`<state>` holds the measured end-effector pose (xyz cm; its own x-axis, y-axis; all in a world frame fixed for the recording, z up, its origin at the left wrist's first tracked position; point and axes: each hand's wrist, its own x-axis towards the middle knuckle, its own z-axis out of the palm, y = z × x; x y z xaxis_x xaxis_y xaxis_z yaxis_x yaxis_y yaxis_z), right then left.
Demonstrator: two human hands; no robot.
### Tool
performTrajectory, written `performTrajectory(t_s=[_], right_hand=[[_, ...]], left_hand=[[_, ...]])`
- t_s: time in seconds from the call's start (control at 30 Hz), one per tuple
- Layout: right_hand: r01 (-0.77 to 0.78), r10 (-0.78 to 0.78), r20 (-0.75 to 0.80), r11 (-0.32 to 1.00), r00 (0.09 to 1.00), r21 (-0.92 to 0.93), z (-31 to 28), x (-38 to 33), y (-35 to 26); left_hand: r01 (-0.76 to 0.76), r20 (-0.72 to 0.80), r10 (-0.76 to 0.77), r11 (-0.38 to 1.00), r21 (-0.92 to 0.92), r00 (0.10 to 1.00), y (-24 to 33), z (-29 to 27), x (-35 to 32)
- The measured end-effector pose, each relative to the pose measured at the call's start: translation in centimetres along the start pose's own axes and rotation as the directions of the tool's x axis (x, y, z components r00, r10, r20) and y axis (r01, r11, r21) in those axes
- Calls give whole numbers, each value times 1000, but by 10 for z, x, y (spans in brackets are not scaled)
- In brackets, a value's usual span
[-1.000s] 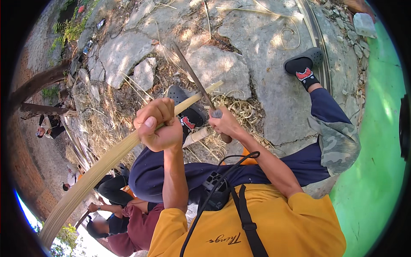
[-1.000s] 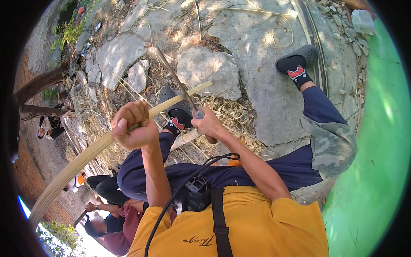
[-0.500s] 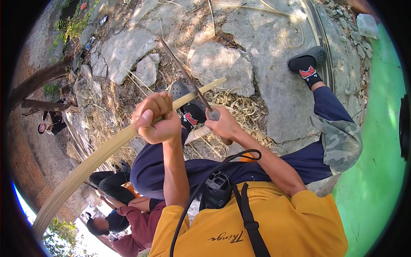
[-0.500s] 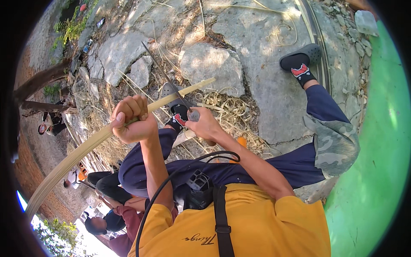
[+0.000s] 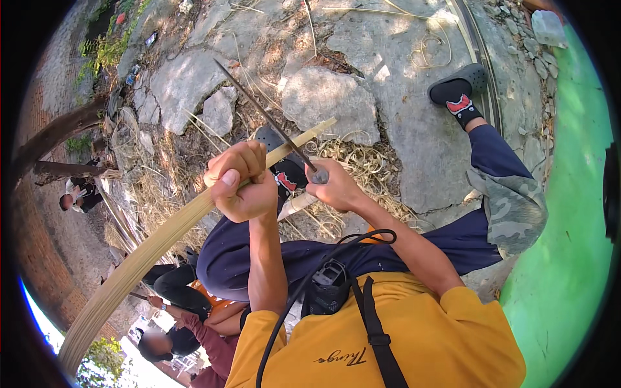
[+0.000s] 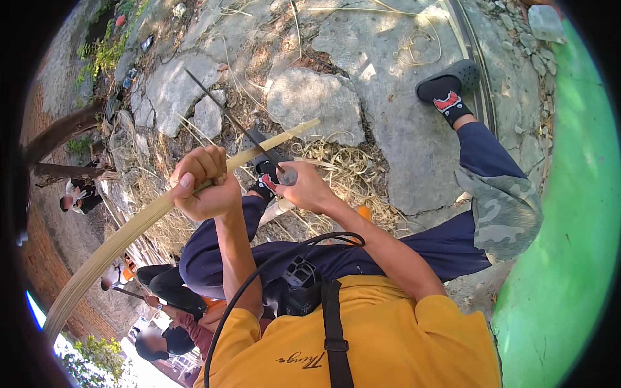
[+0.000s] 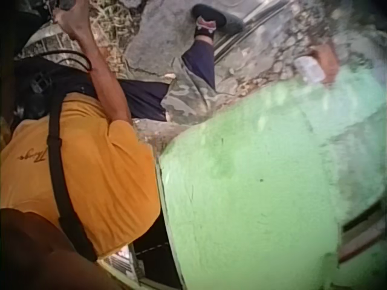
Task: The person uses a machete to shave and trim a long bamboo strip, holding it by hand and pulling off thin fibers.
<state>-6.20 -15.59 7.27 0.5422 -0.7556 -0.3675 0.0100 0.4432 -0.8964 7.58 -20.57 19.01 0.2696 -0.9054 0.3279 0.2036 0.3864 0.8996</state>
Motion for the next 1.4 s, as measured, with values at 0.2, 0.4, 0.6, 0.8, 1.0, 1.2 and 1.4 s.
performTrajectory(t_s=[0.2, 0.4, 0.6, 0.8, 1.0, 1.2, 1.4], right_hand=[[-403, 413, -36, 902, 910, 156, -27, 25, 107], [-367, 372, -2, 917, 928, 155, -27, 19, 59], [-275, 267, -81, 955, 960, -111, -33, 21, 80], [-284, 257, -182, 949, 949, -137, -31, 34, 100], [-197, 189, -57, 951, 980, -237, -60, 36, 90], [-316, 314, 37, 933, 949, 174, -53, 34, 83], [-348, 361, 11, 892, 933, 289, -42, 29, 71]], left_hand=[[23, -62, -21, 999, 37, 998, -13, 5, -5], [-9, -83, 4, 998, -65, 997, 0, -11, 0], [-8, -7, 7, 1000, -20, 1000, -6, -2, 0], [1, -172, -14, 997, -73, 985, -1, -30, 10], [134, -151, -134, 991, -10, 979, 0, -18, 22], [202, -132, -177, 957, 209, 975, 0, -10, 32], [426, -17, -426, 904, 31, 905, -31, -18, 26]])
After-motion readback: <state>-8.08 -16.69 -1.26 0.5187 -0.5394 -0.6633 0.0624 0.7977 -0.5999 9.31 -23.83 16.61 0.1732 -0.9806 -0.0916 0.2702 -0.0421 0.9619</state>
